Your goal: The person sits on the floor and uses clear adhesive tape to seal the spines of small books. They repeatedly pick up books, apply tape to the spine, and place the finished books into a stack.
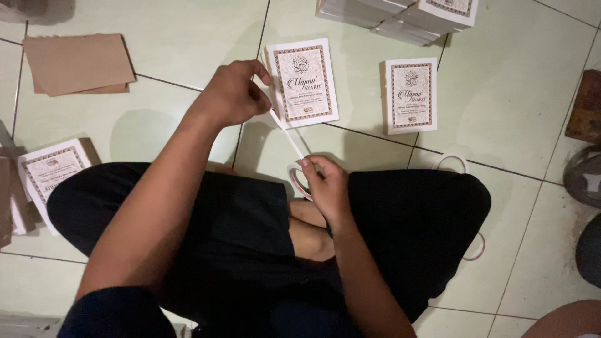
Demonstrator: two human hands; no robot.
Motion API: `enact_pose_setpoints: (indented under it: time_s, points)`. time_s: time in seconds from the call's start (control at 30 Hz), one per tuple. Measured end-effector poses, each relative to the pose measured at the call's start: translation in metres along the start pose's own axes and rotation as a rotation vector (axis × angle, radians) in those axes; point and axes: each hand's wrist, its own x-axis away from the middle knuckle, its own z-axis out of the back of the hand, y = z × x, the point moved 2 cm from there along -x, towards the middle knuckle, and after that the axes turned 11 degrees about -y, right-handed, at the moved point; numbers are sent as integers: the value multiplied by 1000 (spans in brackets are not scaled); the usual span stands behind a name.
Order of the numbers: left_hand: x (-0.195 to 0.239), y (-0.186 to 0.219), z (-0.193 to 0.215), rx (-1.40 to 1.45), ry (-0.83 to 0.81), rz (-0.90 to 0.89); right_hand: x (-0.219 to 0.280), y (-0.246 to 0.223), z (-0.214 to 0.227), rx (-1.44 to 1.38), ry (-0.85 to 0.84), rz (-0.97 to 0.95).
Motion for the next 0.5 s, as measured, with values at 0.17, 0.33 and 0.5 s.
enact_pose_setpoints:
  time_s: [0.17,0.33,0.5]
  points:
    - [-22,-4,5,8,78,-19,-8,-20,-16,-297,50,-284]
    - [-63,-15,15,-25,154,-129,-29,-23,-36,-418,133,-475]
    - [-81,3,32,-73,4,25,-43,-25,-51,-662,157,-477]
